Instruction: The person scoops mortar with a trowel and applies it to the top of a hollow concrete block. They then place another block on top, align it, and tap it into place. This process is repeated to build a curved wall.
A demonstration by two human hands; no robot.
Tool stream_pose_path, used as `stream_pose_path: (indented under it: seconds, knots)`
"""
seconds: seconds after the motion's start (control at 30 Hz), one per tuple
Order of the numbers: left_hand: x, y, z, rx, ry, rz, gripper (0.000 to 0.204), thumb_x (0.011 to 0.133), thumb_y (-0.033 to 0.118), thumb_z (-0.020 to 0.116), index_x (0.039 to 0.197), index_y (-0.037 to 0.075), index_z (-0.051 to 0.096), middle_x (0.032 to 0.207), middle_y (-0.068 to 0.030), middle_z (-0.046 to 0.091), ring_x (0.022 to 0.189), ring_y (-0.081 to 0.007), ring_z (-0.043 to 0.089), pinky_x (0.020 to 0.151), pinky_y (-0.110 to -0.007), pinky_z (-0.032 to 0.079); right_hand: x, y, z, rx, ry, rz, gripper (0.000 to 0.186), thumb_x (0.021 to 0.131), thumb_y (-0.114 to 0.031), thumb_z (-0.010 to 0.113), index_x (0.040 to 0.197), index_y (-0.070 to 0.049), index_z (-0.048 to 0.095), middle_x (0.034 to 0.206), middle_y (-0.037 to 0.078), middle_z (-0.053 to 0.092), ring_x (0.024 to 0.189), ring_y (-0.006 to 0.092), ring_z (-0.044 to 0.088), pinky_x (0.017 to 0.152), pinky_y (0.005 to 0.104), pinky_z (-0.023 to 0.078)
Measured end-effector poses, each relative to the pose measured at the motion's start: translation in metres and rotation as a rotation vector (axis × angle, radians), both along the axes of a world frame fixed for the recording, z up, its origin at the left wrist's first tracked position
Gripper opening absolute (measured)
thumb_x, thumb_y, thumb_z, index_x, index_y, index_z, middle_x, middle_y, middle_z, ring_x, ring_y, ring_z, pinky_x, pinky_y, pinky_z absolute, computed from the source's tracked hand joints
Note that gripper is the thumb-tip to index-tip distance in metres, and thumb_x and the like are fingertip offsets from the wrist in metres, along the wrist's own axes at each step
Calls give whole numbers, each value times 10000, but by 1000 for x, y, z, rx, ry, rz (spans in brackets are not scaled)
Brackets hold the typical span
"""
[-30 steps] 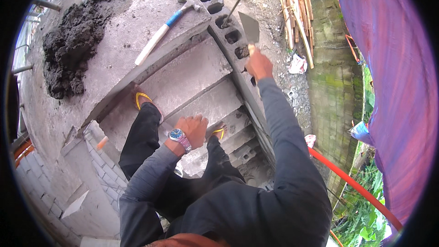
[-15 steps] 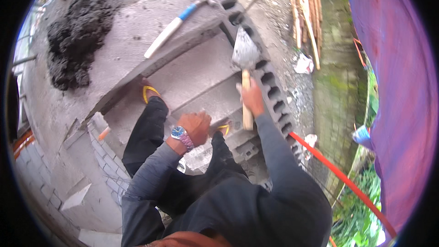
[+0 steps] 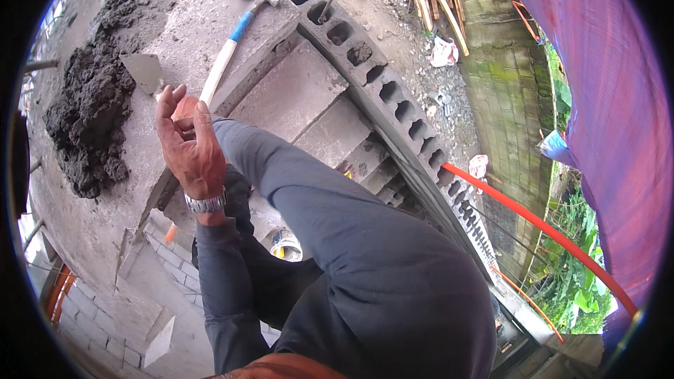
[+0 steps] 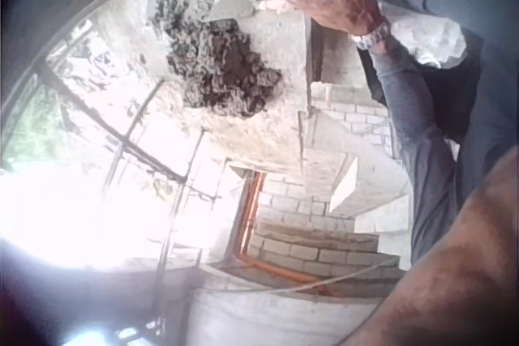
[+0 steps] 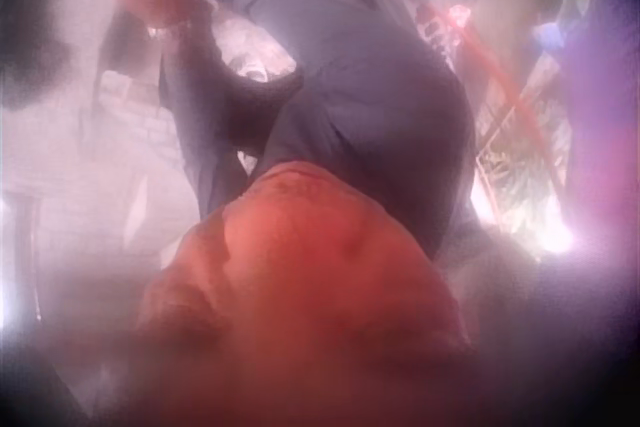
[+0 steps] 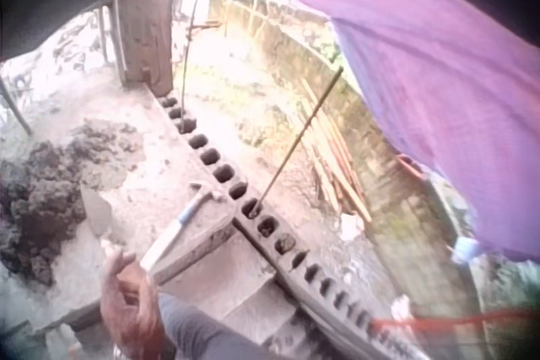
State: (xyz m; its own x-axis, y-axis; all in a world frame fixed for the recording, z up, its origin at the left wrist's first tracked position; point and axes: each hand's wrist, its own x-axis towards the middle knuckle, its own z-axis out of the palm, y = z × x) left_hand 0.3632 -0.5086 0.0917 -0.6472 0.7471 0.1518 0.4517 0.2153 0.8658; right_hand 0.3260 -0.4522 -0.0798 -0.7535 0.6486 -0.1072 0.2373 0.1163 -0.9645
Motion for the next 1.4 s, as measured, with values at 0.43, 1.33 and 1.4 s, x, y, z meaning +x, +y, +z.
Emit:
stream_pose_path:
  seconds: [0.43, 1.33, 1.4]
  knots:
    - [61, 44, -62, -272, 70, -175, 268, 954, 215, 707, 1162, 47, 726, 1026, -125, 764, 911, -230, 721, 846, -358, 553, 335, -88, -95, -174, -343, -635, 258, 965, -249, 624, 1081, -33, 703, 1018, 200, 733, 987, 392, 695, 845, 454, 541]
    - [95, 449, -375, -1203, 697, -1165, 632, 868, 308, 643, 1362, -72, 544, 1247, -338, 646, 1188, -448, 632, 1038, -489, 498, 428, 162, -227, -757, -815, -1356, 470, 780, -288, 725, 1056, 68, 590, 1085, 319, 694, 1072, 497, 654, 943, 510, 518]
    - [100, 451, -386, -1206, 623, -1117, 556, 858, 305, 646, 1268, -64, 578, 1223, -331, 656, 1159, -466, 639, 1008, -500, 510, 424, 164, -236, -780, -815, -1359, 492, 767, -288, 726, 1073, 73, 594, 1087, 320, 693, 1065, 493, 657, 939, 509, 521]
